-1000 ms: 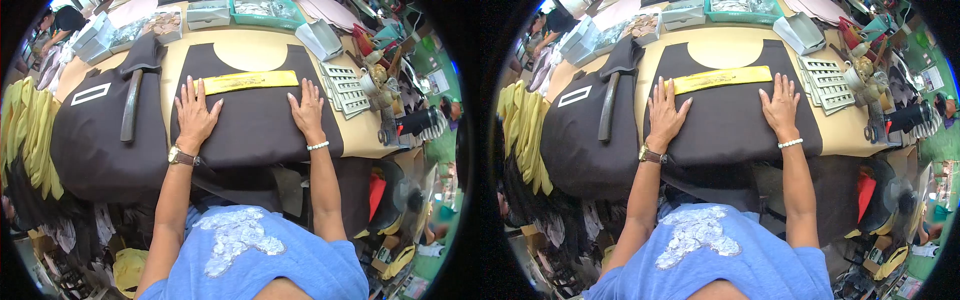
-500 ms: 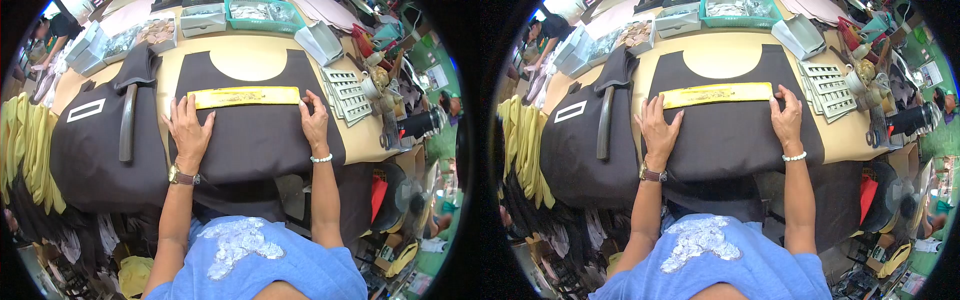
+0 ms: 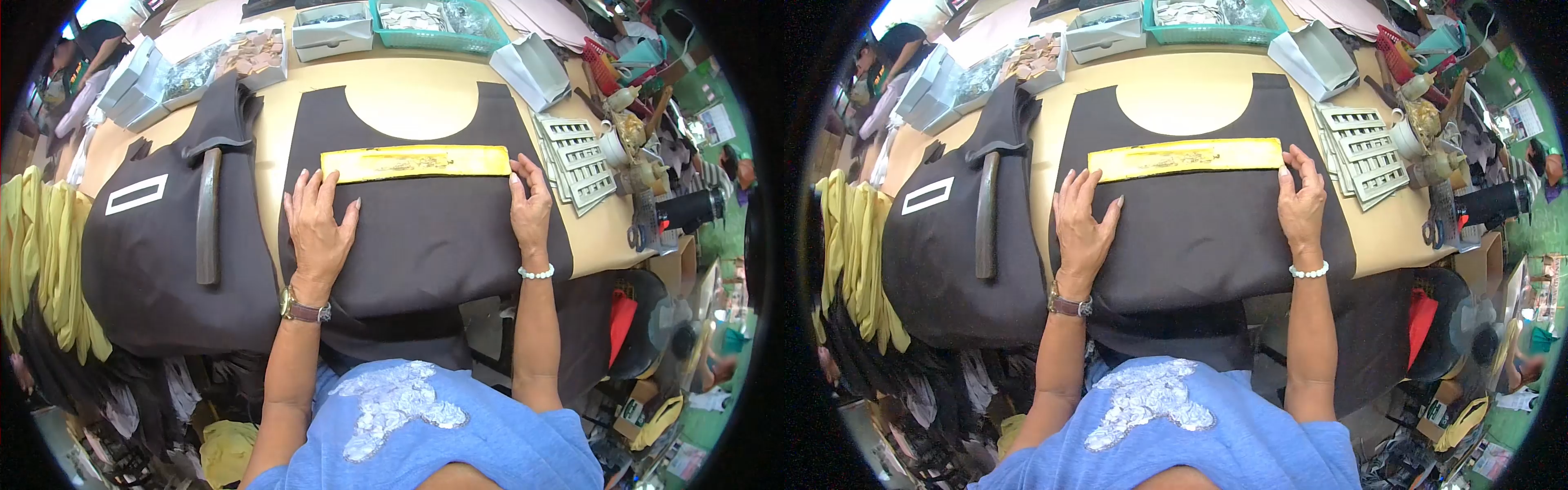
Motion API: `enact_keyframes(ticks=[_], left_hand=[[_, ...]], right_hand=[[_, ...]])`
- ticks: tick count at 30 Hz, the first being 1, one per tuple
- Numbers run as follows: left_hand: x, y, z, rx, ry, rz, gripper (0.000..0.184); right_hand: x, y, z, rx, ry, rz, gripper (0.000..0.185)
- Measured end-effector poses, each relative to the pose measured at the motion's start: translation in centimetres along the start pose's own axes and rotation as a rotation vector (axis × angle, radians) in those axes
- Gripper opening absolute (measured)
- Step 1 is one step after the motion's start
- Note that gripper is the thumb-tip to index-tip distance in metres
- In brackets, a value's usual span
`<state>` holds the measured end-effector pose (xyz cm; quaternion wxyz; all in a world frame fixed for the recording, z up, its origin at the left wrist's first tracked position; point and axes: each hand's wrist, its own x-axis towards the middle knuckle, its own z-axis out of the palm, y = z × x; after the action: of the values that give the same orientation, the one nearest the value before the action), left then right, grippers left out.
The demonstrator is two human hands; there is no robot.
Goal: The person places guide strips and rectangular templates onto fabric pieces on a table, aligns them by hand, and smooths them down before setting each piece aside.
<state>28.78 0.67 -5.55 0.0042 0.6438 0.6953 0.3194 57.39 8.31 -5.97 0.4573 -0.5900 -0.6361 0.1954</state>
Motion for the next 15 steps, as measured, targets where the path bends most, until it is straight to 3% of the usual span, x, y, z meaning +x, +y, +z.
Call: enact_keyframes(ticks=[15], left_hand=[[0.39, -0.16, -0.22, -0.041, -0.087, -0.04, 0.046]], right_hand=[[0.1, -0.03, -0.16, 0.2, -0.026, 0.161, 0.039]])
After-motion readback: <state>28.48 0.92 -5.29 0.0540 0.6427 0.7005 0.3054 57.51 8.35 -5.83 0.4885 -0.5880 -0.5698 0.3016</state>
